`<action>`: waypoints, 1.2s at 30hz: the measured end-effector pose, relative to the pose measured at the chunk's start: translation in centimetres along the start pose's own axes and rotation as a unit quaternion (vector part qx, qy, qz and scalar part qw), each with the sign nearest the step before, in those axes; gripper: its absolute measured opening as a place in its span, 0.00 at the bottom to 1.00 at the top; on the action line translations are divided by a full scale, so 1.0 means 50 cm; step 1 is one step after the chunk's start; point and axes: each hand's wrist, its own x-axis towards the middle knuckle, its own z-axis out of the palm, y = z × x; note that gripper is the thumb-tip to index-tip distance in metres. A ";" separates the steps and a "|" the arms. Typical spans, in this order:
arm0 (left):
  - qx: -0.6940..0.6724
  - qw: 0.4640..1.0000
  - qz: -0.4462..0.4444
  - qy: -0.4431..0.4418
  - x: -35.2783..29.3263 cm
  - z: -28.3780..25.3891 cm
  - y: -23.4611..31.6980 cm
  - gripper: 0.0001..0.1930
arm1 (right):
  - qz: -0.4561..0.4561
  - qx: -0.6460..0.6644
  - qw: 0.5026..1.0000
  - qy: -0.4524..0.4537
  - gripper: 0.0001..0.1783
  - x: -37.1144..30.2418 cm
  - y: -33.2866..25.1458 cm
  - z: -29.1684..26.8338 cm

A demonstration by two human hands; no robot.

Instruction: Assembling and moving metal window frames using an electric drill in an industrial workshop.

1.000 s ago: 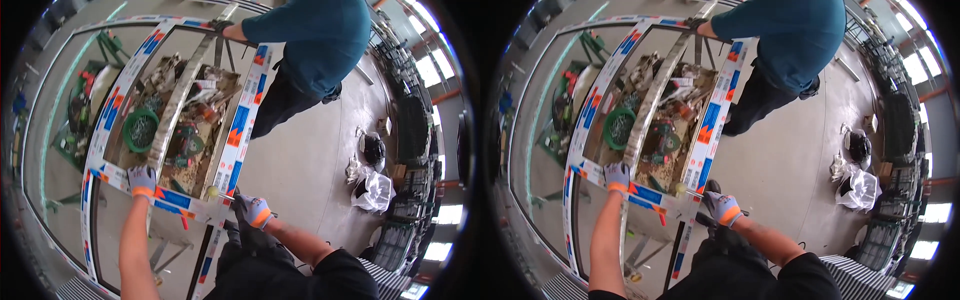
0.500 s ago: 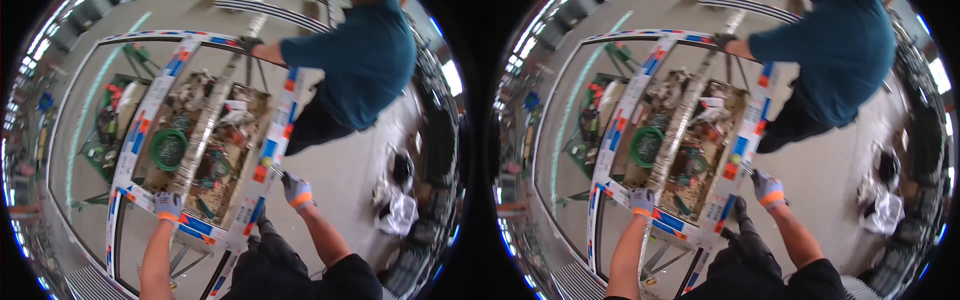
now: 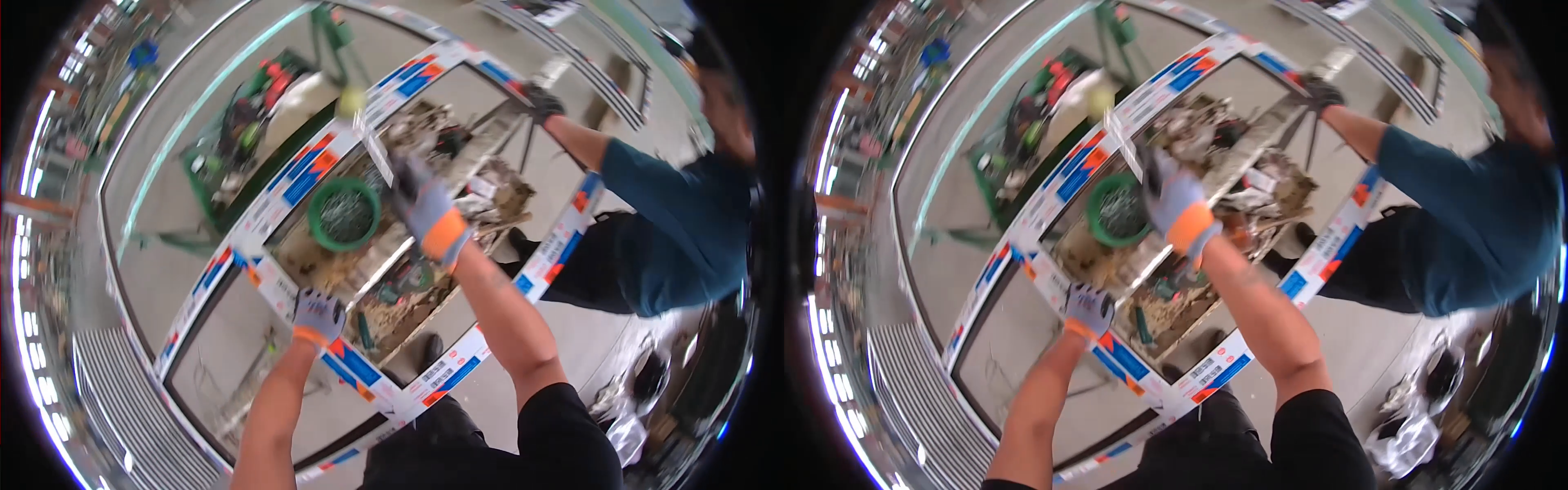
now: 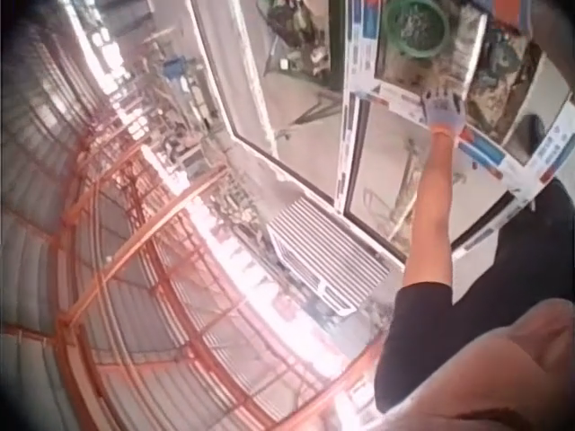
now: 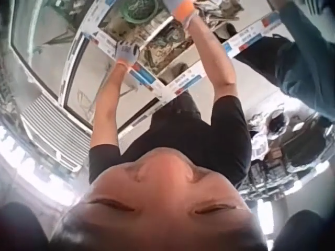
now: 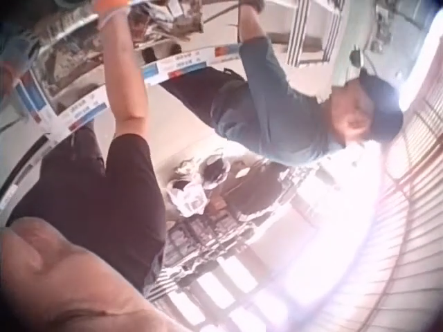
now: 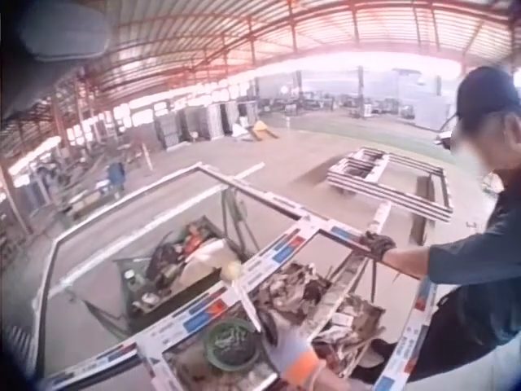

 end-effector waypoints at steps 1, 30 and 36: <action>-0.024 0.998 -0.007 -0.050 0.018 -0.021 0.004 0.14 | 0.004 0.054 0.998 -0.006 0.11 0.047 -0.027 0.004; 0.030 0.998 0.004 -0.059 0.008 -0.002 -0.010 0.18 | 0.000 -0.341 0.800 -0.494 0.20 -0.227 0.140 -0.064; 0.012 0.996 -0.008 -0.086 0.023 -0.011 0.006 0.19 | -0.200 -0.516 0.597 -0.580 0.13 -0.286 0.345 0.038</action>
